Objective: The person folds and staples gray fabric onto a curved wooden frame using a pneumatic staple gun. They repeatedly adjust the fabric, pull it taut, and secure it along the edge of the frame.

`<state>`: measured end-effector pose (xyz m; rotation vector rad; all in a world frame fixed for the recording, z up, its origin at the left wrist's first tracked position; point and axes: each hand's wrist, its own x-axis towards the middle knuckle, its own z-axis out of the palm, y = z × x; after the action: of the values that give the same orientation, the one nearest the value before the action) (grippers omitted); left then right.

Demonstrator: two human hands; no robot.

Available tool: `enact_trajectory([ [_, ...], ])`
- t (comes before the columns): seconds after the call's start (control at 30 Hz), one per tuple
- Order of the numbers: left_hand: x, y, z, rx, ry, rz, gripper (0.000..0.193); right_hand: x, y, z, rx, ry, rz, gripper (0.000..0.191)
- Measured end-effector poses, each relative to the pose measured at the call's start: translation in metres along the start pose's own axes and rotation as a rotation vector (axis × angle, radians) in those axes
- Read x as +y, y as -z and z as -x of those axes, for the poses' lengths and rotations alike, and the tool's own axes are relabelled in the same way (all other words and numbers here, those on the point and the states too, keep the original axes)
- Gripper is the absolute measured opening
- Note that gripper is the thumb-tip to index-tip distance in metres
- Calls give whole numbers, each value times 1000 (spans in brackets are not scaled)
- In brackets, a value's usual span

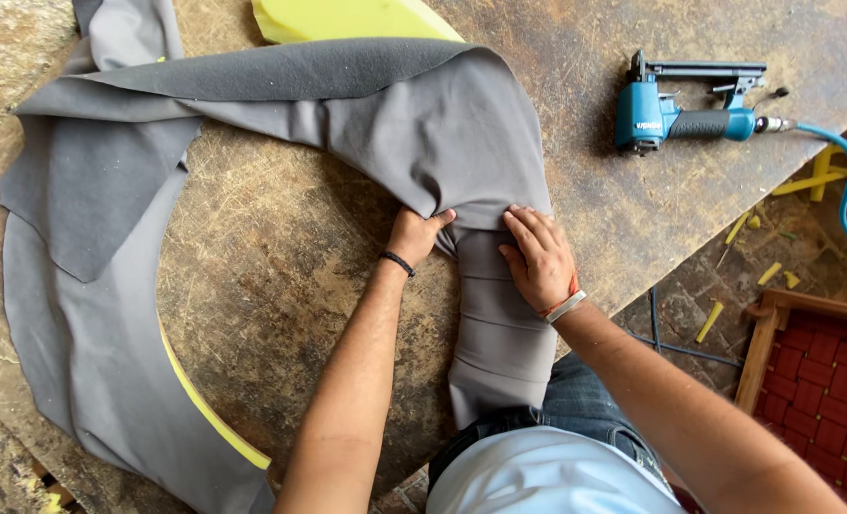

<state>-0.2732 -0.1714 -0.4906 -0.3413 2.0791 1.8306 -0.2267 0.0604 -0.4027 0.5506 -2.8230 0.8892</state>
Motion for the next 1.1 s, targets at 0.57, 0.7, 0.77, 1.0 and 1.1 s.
enact_trajectory([
  [0.57, 9, 53, 11, 304, 49, -463, 61, -17, -32, -23, 101, 143, 60, 17],
  [0.7, 0, 26, 38, 843, -343, -481, 50, -16, -35, -23, 86, 99, 52, 17],
  [0.77, -5, 4, 59, 597, -630, -449, 23, -15, -36, -23, 80, 90, 57, 15],
  [1.0, -15, -10, 43, 265, -648, -696, 19, -14, -36, -22, 70, 51, 45, 11],
  [1.1, -17, 1, 36, 222, -569, -702, 9, -15, -33, -23, 53, 46, 25, 11],
])
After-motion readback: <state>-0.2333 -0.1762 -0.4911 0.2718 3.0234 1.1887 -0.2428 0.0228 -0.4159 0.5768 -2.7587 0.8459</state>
